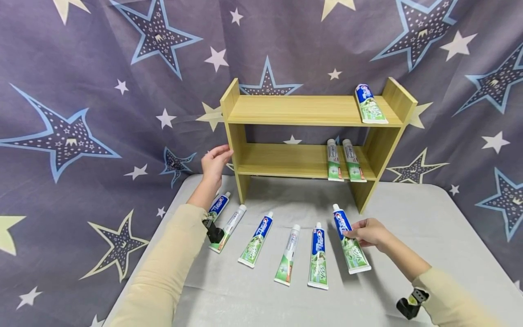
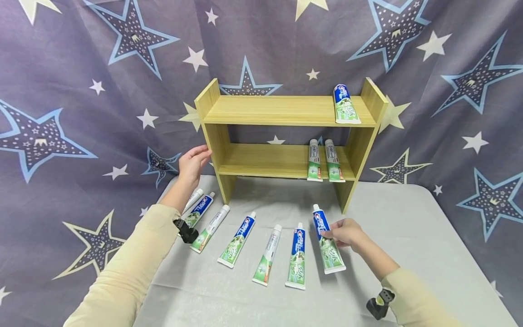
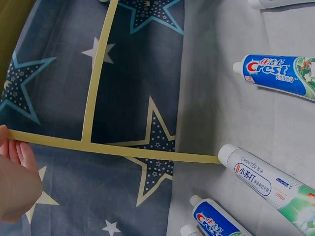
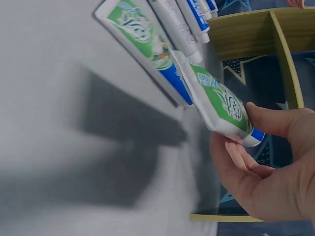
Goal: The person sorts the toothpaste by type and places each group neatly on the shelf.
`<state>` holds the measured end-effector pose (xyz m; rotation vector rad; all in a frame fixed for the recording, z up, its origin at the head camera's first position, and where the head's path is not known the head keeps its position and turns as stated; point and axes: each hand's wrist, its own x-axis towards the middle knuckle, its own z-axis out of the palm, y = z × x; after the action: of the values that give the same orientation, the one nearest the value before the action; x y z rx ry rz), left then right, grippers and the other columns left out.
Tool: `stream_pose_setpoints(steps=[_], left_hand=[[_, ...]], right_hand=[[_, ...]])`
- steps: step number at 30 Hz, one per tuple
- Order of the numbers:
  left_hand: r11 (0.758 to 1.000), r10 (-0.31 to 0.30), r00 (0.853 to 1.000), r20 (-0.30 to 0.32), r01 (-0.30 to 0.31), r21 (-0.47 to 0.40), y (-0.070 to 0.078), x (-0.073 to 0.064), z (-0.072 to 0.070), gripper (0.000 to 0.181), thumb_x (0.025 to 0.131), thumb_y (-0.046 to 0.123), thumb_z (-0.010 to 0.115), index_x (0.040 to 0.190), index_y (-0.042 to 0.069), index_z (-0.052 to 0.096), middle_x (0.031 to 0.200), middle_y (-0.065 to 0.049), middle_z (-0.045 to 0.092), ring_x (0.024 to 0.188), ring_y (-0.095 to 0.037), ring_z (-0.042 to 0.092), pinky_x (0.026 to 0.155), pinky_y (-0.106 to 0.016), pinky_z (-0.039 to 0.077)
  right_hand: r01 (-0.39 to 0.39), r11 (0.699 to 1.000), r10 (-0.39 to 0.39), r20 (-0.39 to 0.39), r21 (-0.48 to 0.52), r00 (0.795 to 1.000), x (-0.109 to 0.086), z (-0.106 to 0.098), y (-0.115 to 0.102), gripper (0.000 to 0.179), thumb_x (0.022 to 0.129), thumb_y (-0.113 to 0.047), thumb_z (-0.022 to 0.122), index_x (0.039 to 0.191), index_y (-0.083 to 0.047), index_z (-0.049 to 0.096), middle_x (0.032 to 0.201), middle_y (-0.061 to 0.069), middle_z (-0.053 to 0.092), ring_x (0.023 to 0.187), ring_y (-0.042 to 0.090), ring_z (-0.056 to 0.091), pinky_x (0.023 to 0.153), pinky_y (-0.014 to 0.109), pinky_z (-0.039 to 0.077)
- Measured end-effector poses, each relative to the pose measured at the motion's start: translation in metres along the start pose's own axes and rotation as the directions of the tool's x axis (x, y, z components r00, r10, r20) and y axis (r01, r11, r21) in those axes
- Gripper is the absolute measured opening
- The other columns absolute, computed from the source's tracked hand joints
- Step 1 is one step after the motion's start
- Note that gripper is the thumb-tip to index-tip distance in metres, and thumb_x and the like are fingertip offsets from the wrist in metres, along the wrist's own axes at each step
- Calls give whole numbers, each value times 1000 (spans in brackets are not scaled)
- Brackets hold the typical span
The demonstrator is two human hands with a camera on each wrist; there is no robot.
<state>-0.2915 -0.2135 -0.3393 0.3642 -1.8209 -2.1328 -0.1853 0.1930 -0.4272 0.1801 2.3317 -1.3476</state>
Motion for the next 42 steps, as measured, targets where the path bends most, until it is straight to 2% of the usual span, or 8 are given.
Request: stream_pose_setpoints(steps=[8, 15, 20, 25, 29, 32, 36, 42], left_hand=[[1000, 3, 1000, -10, -3, -10, -2, 2, 0, 31, 82, 2, 71, 113, -3, 66, 84, 7, 69, 77, -2, 65, 104, -36, 51], [1000, -4, 1000, -7, 4, 6, 0, 3, 0, 31, 83, 3, 71, 113, -2, 66, 85, 6, 69, 78, -2, 65, 99, -29, 54], [1000, -12, 1000, 0, 12, 0, 1, 4, 0, 34, 83, 3, 71, 115, -3, 65, 83, 8, 67, 79, -3, 65, 101, -30, 53], [1000, 6, 1000, -1, -6, 0, -1, 4, -1, 31, 82, 3, 72, 112, -1, 67, 88, 3, 69, 82, -5, 66, 102, -33, 53], [999, 33, 999, -1, -33, -21, -1, 1, -1, 25, 80, 4, 74, 105, 1, 71, 92, -2, 73, 83, -6, 68, 95, -29, 56], [999, 33, 999, 0, -33, -24, -1, 1, -1, 26, 80, 3, 73, 106, 0, 70, 90, -1, 72, 81, -6, 68, 95, -30, 56], [1000, 6, 1000, -6, -6, 0, -1, 3, -1, 32, 82, 3, 71, 113, -3, 66, 82, 7, 68, 79, -3, 66, 101, -33, 53], [1000, -5, 1000, 4, 5, -7, -1, 4, -1, 33, 84, 3, 70, 115, -4, 65, 76, 12, 65, 76, -1, 65, 105, -36, 51]], right_hand=[[40, 999, -39, 58, -2, 998, -3, -10, -16, 41, 85, -15, 70, 111, 13, 55, 68, -6, 55, 61, 5, 53, 59, 20, 55], [66, 998, -64, 88, -11, 994, -7, -20, -31, 42, 86, -17, 69, 113, 12, 56, 69, -6, 54, 61, 5, 52, 59, 20, 55], [69, 997, -65, 105, -34, 992, -13, -26, -44, 42, 87, -18, 69, 114, 11, 56, 74, -5, 57, 65, 6, 53, 63, 21, 56], [68, 996, -60, 114, -62, 992, -18, -32, -55, 44, 88, -20, 68, 116, 11, 54, 80, -3, 58, 70, 7, 53, 65, 21, 56], [77, 995, -68, 128, -70, 989, -21, -36, -61, 46, 88, -20, 67, 119, 11, 52, 83, -3, 60, 72, 7, 55, 66, 21, 56], [88, 994, -78, 139, -69, 987, -23, -39, -66, 47, 89, -20, 67, 120, 12, 51, 84, -4, 62, 75, 7, 57, 68, 22, 57], [105, 992, -92, 154, -74, 984, -26, -43, -72, 50, 89, -21, 66, 122, 12, 49, 86, -5, 64, 78, 7, 59, 72, 23, 57], [121, 990, -109, 162, -72, 981, -30, -47, -82, 52, 89, -22, 66, 124, 12, 48, 86, -6, 65, 78, 6, 60, 72, 21, 57]])
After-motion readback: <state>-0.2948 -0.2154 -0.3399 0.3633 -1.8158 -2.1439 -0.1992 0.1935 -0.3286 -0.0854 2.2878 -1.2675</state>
